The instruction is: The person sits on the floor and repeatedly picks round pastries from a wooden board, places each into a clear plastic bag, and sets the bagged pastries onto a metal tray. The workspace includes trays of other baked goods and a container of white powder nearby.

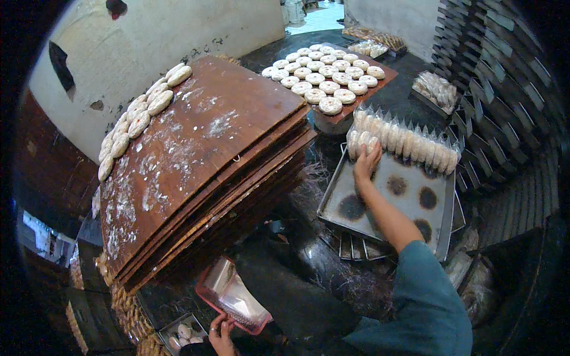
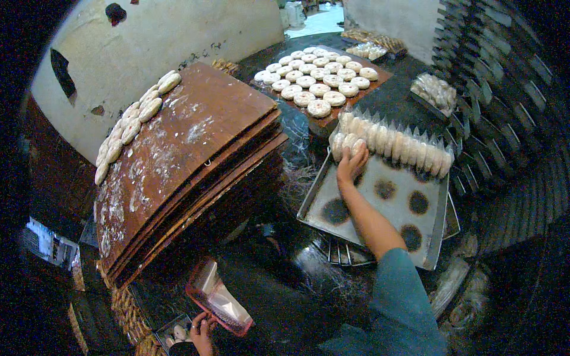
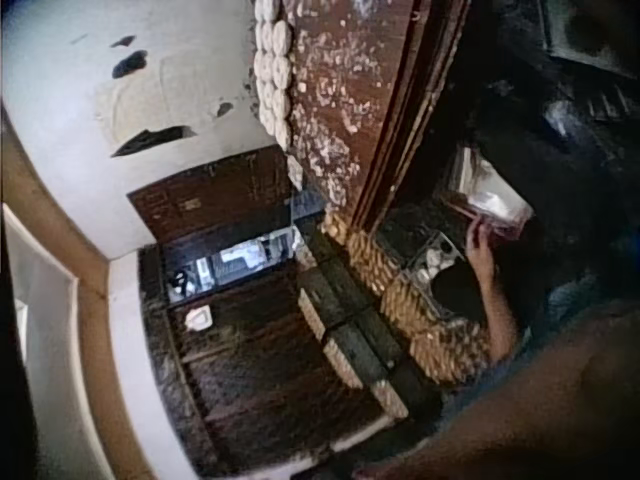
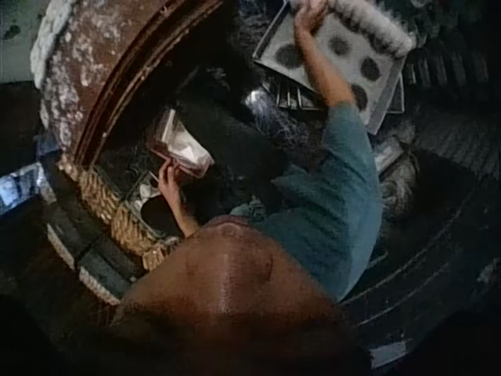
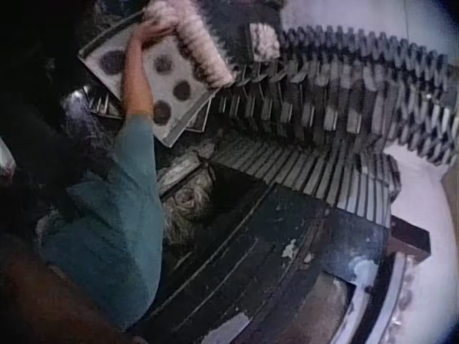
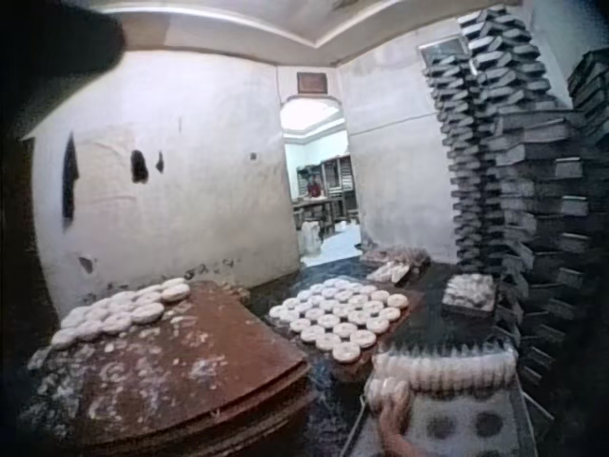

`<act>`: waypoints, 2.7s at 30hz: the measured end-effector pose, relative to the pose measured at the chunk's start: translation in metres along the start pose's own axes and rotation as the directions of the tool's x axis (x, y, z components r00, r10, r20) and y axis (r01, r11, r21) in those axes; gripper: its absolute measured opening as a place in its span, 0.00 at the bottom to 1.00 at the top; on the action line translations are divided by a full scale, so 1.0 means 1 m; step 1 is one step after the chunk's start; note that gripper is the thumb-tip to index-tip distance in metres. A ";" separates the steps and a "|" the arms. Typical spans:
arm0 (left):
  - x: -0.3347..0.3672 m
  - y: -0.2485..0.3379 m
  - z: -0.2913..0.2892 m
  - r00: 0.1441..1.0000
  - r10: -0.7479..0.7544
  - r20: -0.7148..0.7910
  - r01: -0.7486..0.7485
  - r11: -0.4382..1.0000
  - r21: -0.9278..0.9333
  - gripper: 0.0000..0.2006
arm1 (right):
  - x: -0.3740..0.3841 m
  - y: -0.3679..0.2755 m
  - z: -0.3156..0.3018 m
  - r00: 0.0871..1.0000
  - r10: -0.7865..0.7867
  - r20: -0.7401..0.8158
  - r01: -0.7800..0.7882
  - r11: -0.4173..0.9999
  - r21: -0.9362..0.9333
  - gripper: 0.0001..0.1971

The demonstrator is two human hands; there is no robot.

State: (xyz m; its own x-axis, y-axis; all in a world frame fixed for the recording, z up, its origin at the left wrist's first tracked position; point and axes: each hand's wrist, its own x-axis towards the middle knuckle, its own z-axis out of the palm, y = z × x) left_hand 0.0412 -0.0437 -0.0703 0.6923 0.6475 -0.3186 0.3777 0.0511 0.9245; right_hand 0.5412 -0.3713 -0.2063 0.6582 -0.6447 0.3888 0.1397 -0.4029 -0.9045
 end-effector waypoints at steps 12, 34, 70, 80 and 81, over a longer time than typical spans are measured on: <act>-0.009 -0.021 -0.018 0.996 0.021 -0.085 -0.007 0.988 0.157 0.14 | -0.091 -0.172 -0.067 0.792 -0.437 0.427 0.306 0.889 0.342 0.28; -0.106 -0.043 -0.144 0.900 0.031 0.435 -0.433 0.188 0.882 0.30 | -0.481 -0.163 -0.012 -0.647 -0.141 0.749 0.623 0.469 0.626 0.16; -0.028 0.001 -0.109 0.891 0.268 0.366 0.096 0.677 -0.730 0.35 | -0.357 -0.307 -0.168 -0.670 -0.733 0.118 -0.226 0.353 0.908 0.28; -0.044 0.022 -0.059 0.725 0.679 0.118 -0.168 0.341 -0.925 0.49 | -0.356 -0.330 -0.192 -0.436 -0.699 0.567 -0.219 0.694 0.686 0.34; -0.047 0.019 -0.055 0.672 0.739 0.046 -0.209 0.249 -0.946 0.50 | -0.354 -0.333 -0.190 -0.457 -0.689 0.563 -0.237 0.704 0.670 0.35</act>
State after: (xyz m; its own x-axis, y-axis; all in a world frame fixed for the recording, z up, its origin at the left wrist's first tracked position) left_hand -0.0181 -0.0312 -0.0264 0.7724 0.4379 0.4600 -0.6325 0.5961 0.4945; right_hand 0.1214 -0.1319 -0.0096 0.0198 0.9377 0.3470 0.4378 0.3039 -0.8462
